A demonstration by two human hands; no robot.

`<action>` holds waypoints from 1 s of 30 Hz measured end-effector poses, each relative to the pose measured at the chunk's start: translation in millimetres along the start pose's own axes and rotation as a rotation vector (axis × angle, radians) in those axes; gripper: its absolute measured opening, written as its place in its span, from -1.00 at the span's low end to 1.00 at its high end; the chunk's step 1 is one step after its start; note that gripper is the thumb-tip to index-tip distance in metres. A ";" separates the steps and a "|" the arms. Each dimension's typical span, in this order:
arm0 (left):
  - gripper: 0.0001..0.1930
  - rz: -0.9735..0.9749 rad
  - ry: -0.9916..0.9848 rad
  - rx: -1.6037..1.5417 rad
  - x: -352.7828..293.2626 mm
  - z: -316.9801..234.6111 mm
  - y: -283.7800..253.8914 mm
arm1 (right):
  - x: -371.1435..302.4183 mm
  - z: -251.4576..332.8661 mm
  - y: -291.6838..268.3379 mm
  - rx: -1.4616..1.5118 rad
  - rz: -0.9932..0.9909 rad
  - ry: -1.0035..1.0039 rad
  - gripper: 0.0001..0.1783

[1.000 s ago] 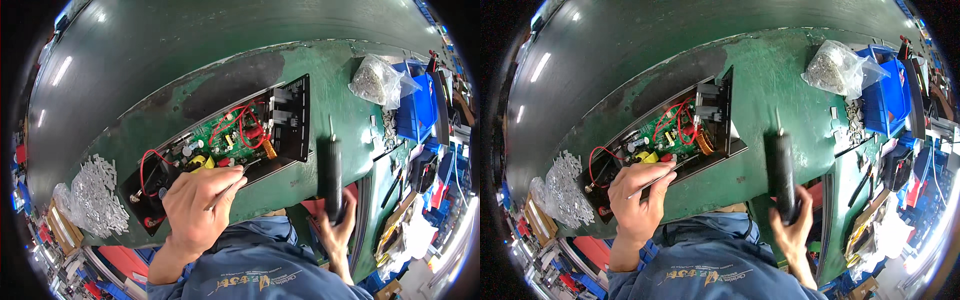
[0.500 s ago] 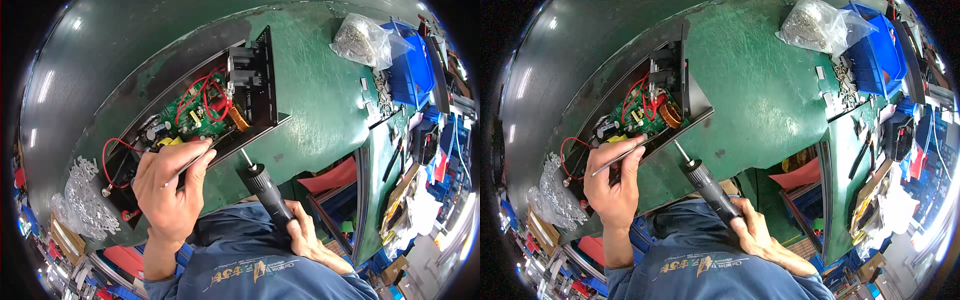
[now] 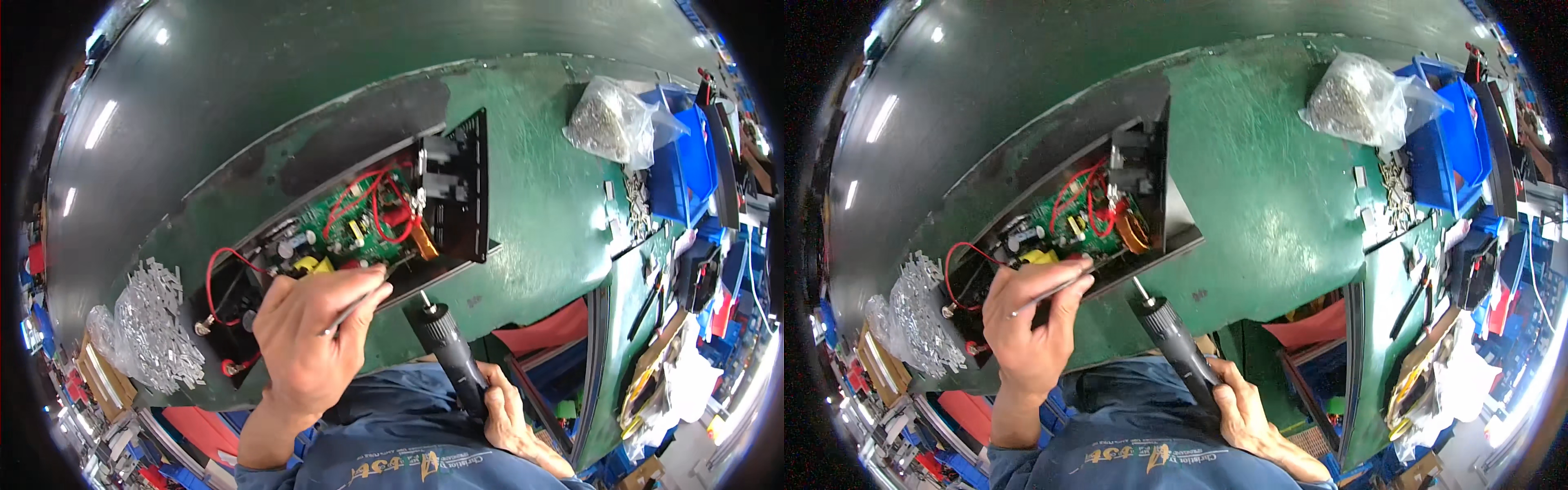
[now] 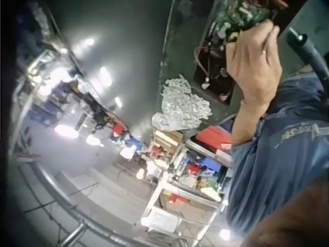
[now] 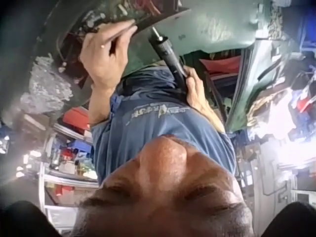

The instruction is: Assembling an electronic power device by installing circuit boards and cooling fans into a metal chassis using an electric screwdriver.

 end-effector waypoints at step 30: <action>-0.76 0.239 -0.007 0.127 15.2 -23.8 -12.4 | 5.0 -19.6 8.8 0.253 0.137 0.190 -0.31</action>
Point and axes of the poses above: each hand's wrist, its own x-axis towards the middle knuckle, its own y-axis out of the palm, z = x × y, the point moved 10 cm from there along x, towards the middle knuckle, and after that the axes turned 2 degrees about x, right-handed, at the moved point
